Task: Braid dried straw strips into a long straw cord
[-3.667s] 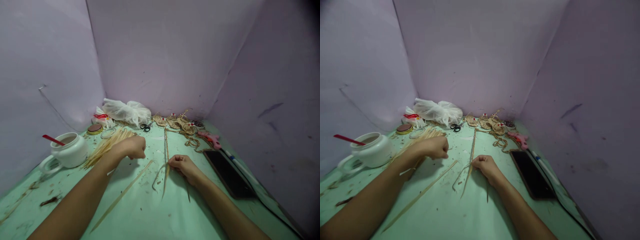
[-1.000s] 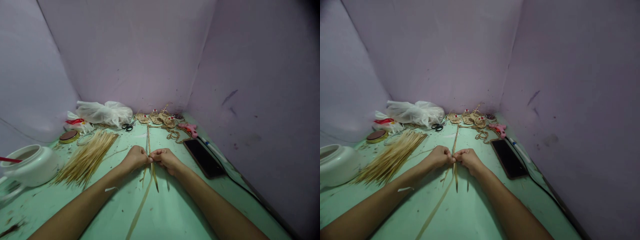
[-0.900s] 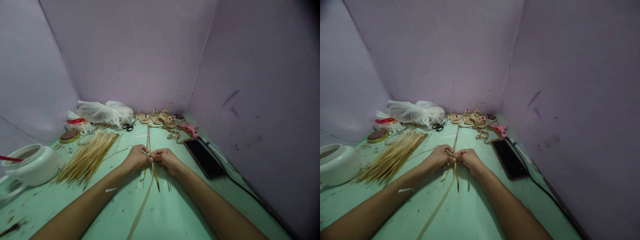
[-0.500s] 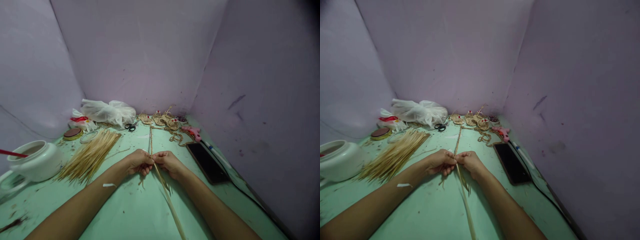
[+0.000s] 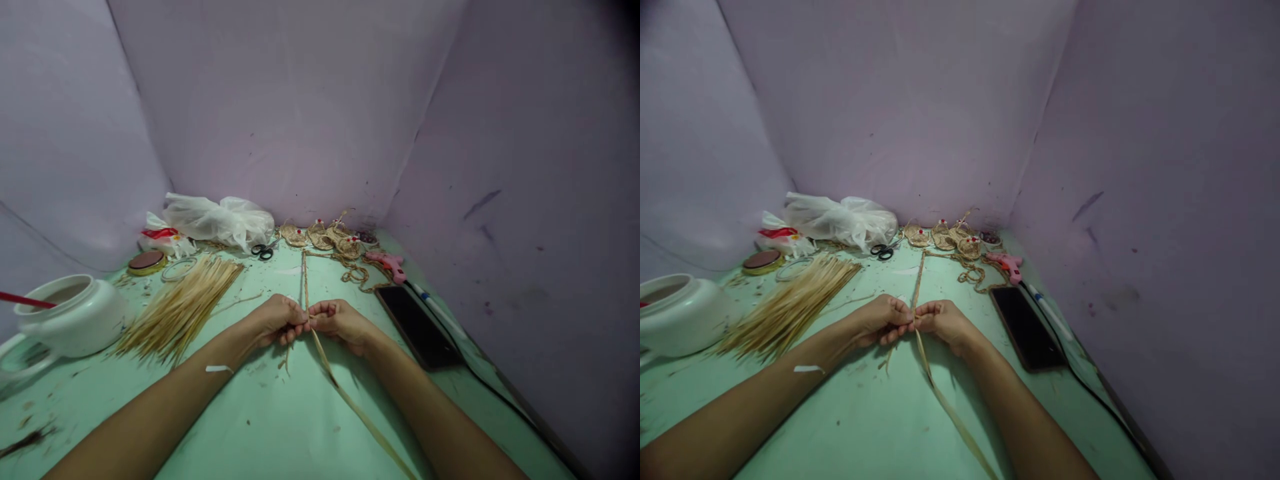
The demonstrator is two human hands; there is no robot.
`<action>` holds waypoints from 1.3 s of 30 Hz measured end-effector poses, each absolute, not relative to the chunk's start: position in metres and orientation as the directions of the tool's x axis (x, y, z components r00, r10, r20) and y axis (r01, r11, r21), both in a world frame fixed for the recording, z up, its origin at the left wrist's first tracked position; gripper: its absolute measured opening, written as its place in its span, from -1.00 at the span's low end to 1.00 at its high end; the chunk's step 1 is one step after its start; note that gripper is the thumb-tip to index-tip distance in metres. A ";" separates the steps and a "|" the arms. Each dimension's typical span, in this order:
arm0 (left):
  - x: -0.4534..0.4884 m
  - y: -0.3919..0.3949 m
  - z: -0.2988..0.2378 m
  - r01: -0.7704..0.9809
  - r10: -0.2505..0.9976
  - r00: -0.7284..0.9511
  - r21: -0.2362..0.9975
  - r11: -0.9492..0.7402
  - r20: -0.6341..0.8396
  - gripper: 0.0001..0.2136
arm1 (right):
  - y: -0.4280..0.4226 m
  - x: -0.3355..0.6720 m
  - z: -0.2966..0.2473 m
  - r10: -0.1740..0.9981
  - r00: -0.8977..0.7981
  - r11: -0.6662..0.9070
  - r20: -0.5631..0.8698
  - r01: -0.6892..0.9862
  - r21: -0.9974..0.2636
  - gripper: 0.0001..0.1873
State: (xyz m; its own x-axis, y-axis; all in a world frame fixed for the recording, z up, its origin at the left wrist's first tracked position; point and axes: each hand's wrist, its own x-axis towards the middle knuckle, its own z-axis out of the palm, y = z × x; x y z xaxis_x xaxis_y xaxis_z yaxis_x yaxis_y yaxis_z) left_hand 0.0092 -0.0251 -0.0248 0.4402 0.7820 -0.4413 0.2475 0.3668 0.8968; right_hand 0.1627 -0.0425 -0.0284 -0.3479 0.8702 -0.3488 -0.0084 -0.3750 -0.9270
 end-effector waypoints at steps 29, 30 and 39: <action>0.027 -0.036 -0.026 0.369 0.932 0.152 0.894 0.257 -0.330 -0.92 | -0.052 0.159 -0.021 0.997 -0.069 0.034 -0.028 0.757 -0.652 -0.82; 0.028 -0.037 -0.025 0.351 0.924 0.150 0.893 0.282 -0.351 -0.90 | -0.054 0.158 -0.018 0.998 -0.062 0.030 -0.030 0.784 -0.620 -0.81; 0.025 -0.041 -0.018 0.198 0.871 0.195 0.888 0.416 -0.451 -0.87 | -0.077 0.139 -0.013 0.955 -0.260 0.288 0.146 0.930 -0.230 -0.78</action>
State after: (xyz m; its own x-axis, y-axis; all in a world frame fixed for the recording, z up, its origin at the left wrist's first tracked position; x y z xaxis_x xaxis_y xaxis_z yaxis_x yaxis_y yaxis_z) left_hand 0.0249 -0.0409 -0.0179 0.1949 0.8709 -0.4511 0.1981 0.4155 0.8877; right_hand 0.1392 -0.0775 -0.0133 -0.2596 0.9546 0.1461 0.9296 0.2880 -0.2299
